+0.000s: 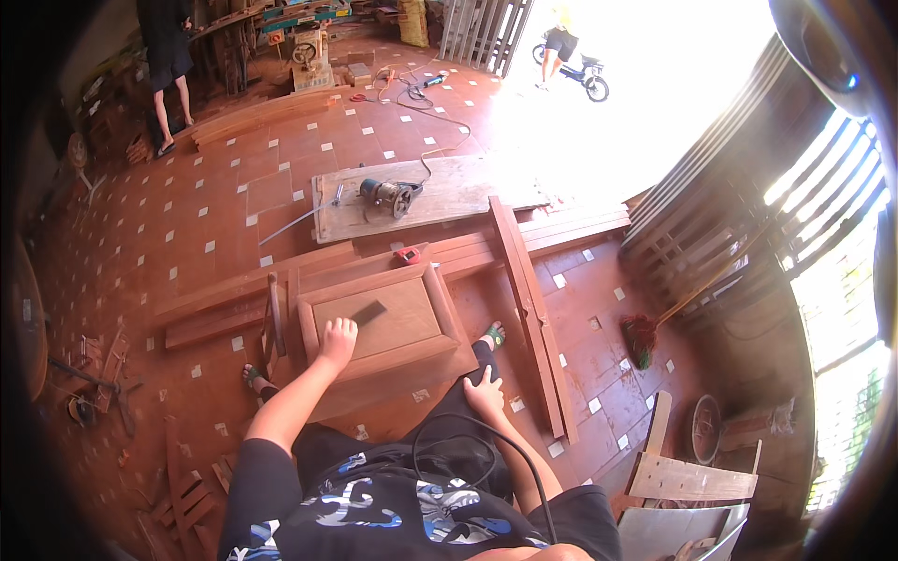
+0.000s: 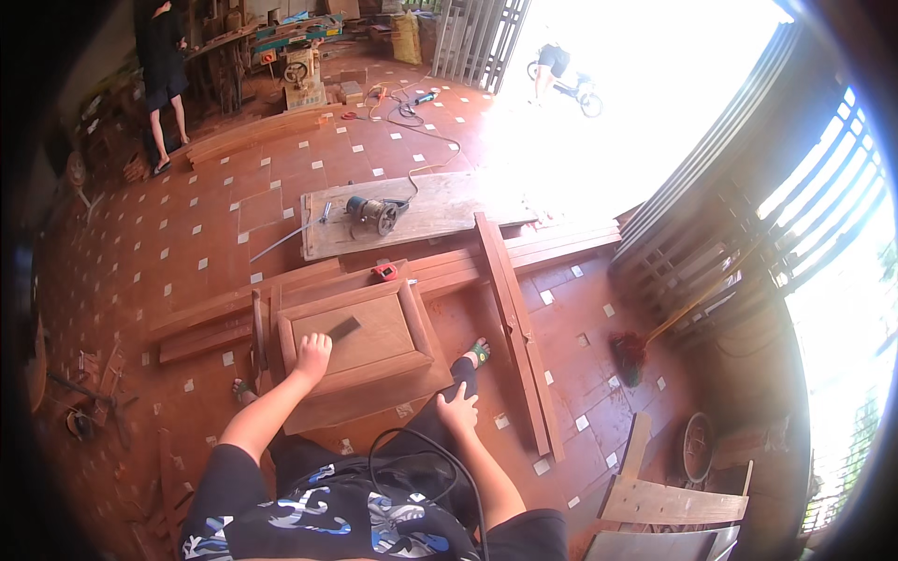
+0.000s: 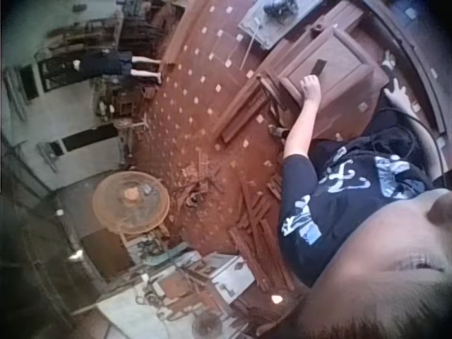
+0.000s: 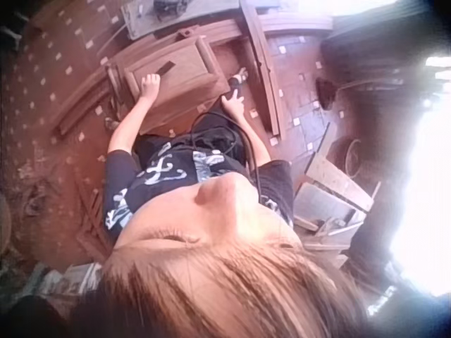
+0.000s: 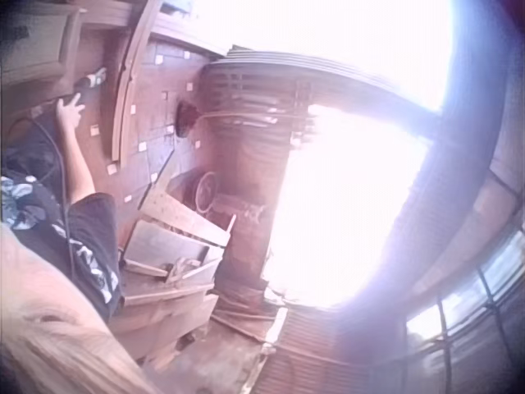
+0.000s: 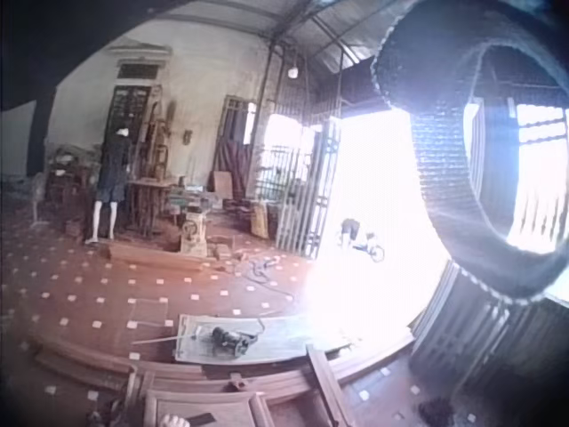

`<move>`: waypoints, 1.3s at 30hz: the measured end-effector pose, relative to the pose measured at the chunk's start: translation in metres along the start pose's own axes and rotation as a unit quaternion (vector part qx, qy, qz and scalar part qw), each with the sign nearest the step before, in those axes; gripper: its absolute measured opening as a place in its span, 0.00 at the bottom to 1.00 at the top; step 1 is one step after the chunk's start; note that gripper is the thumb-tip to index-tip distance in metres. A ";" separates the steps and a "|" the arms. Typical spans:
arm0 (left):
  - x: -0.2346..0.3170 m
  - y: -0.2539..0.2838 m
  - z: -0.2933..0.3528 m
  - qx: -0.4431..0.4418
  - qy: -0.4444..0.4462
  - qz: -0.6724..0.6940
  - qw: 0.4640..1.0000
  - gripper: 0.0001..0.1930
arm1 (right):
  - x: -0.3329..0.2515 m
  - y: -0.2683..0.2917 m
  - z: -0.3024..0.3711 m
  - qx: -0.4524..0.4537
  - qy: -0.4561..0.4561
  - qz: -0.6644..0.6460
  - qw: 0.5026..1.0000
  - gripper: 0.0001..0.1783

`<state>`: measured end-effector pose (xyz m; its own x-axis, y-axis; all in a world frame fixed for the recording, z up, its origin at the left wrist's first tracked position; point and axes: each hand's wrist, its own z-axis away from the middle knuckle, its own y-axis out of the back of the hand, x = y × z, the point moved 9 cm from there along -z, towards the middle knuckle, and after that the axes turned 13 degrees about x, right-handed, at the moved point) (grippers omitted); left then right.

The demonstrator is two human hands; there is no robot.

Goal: The person sands a wooden drawer front using a sanding block, moving it back and forth across the surface. The person holds the drawer with the left hand while sanding with the right hand.

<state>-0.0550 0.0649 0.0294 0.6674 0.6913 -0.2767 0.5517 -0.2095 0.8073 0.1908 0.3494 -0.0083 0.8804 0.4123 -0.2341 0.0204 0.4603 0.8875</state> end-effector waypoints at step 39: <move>-0.047 0.035 0.016 -0.033 0.077 -0.069 0.994 0.04 | -0.005 -0.013 -0.005 0.045 -0.004 0.008 0.999 0.49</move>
<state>-0.0586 0.0141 0.0624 0.5002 0.8096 -0.3073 0.5955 -0.0640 0.8008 0.1841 0.3452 -0.0207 0.8849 0.4125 -0.2164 0.0479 0.3814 0.9231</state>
